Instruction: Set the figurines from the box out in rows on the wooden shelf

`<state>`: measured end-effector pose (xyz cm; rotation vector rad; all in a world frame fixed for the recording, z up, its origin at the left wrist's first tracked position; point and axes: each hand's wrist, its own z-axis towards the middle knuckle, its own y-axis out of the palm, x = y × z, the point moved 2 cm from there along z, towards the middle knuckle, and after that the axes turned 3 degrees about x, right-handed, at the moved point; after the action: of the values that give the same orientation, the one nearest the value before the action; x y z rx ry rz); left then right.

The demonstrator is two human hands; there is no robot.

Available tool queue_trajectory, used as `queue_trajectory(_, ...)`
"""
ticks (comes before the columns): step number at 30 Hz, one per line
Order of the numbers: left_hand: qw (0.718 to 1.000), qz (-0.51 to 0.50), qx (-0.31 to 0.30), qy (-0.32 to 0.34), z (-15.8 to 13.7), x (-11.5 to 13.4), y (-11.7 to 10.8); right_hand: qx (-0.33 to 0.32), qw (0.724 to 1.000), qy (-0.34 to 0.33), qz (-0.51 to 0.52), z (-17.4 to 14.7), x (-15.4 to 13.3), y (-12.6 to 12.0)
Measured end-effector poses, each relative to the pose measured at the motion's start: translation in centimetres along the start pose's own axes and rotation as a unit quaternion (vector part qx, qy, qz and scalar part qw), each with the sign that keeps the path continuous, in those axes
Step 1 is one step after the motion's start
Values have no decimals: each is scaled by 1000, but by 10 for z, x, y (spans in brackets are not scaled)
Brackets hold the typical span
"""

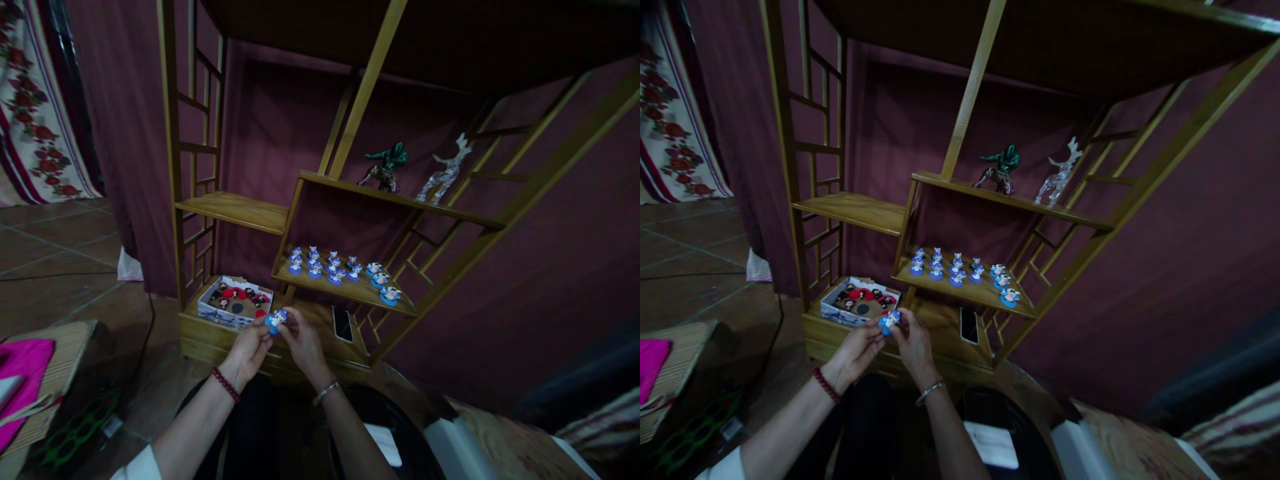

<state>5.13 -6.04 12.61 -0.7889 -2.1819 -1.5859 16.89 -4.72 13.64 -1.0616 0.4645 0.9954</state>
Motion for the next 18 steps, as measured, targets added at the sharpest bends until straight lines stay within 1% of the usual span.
queue_trajectory(5,1000,-2,-5,6,-2,9,3,3,1000,11,3,6,-4,0)
queue_trajectory(10,999,-4,-20,35,-3,15,4,5,1000,3,16,12,-13,3)
queue_trajectory(18,999,7,-12,41,-3,18,2,14,1000,7,-2,16,-18,6)
